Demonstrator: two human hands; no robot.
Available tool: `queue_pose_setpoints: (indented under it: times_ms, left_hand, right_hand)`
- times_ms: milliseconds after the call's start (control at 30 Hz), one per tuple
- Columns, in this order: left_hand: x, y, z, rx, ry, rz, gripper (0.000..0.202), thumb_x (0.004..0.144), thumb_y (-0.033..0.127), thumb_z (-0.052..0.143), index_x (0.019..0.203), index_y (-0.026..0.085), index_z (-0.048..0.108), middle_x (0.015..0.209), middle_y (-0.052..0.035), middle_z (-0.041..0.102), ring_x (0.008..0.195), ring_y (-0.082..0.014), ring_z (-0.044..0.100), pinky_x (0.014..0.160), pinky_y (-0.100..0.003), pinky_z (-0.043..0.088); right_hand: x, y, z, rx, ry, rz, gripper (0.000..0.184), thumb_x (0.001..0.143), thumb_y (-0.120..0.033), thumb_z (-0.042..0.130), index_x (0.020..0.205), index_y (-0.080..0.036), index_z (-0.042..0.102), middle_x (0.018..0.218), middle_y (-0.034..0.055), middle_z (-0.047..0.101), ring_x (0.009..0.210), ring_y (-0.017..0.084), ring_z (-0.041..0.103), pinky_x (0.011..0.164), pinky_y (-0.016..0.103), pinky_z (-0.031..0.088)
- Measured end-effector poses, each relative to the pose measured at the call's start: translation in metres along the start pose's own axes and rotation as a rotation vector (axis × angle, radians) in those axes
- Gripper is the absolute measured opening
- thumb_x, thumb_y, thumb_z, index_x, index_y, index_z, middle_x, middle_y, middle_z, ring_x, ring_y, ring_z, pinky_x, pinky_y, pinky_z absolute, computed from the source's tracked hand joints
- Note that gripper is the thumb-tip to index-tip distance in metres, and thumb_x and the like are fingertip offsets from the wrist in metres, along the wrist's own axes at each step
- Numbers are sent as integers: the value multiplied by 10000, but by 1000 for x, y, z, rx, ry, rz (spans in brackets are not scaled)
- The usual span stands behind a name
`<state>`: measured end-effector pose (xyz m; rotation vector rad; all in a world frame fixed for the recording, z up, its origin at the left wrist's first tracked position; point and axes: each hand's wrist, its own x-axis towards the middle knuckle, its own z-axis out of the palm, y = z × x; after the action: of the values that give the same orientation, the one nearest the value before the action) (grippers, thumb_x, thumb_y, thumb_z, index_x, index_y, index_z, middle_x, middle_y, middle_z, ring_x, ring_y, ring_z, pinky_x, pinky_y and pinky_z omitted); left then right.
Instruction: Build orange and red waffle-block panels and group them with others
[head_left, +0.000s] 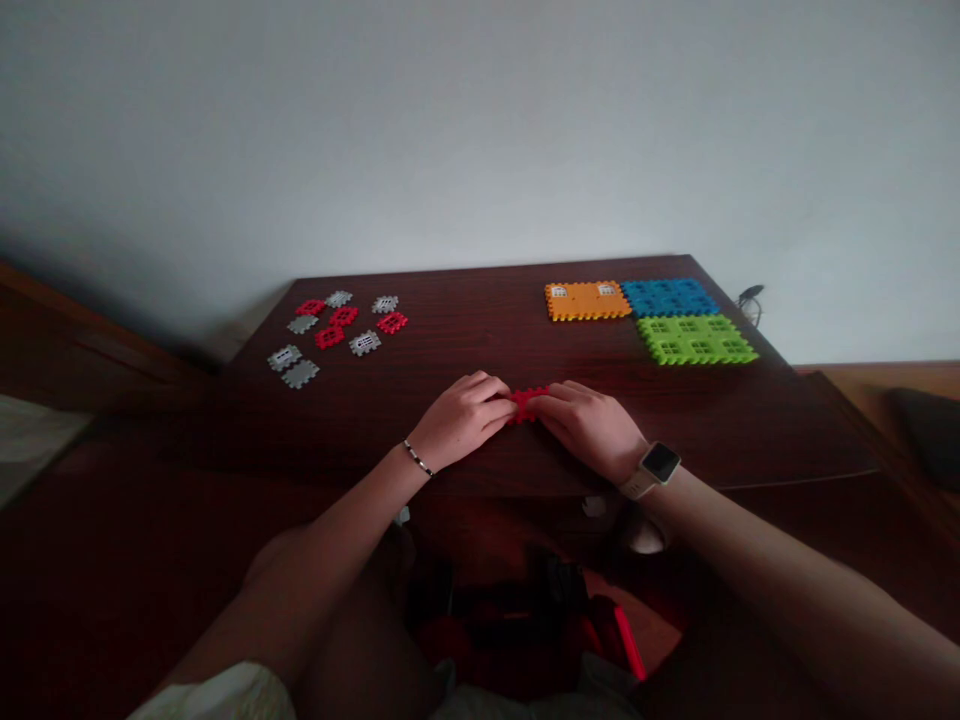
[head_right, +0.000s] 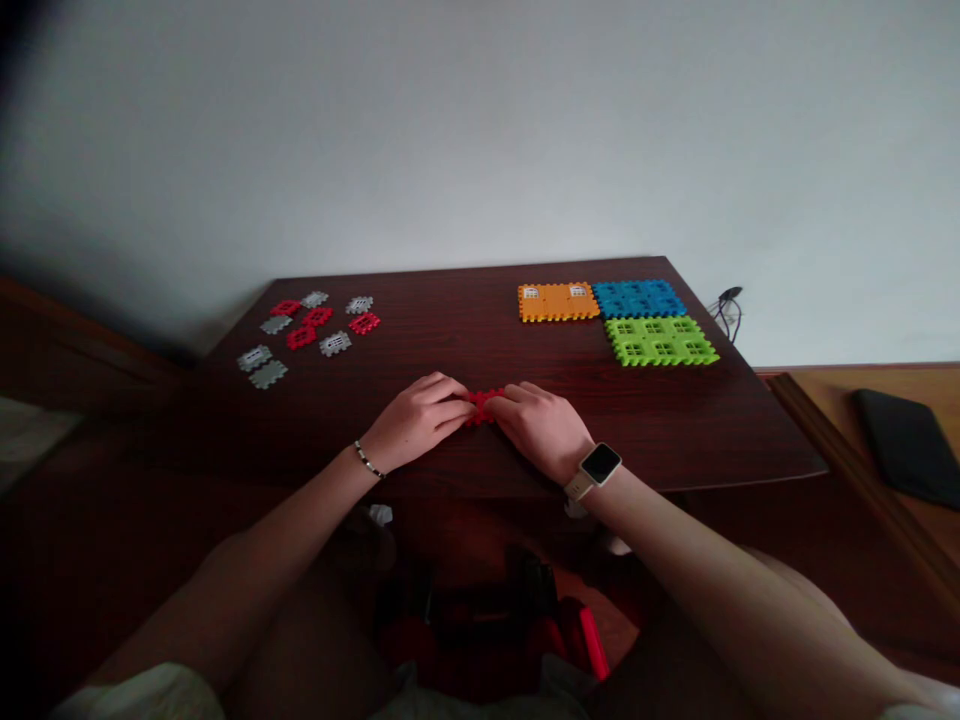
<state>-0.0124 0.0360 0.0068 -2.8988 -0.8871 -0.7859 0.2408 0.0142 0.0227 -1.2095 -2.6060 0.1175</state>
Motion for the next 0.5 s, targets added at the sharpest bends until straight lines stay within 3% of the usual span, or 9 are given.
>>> queue_pose_setpoints:
  times_ms: [167,267,500]
  left_hand:
    - [-1,-5,-9,-68,17,-54,135,1084,234,642,1067,202,772,1078,-59,720,1019,-211,639,972,-376,551]
    - [-3,-11,-20,-93,28,-119,93,1059,201,671,1010,201,751,1039,-49,713,998,-209,635,971,-383,542]
    - [-15,-24,-30,-161,-44,-270,97,1001,193,715,909,204,746,938,-32,685,907,-194,619,879,-358,523]
  right_hand:
    - [-5,14,-2,134,105,22,239,1127,-278,529,1203,-223,748,1082,84,786,985,242,712,837,340,522]
    - [-10,30,-9,195,155,96,208,1107,-308,556,1108,-223,746,1090,82,797,970,243,732,846,341,526]
    - [-20,53,-11,252,87,216,161,1034,-335,637,1021,-239,766,946,33,801,776,201,711,715,306,470]
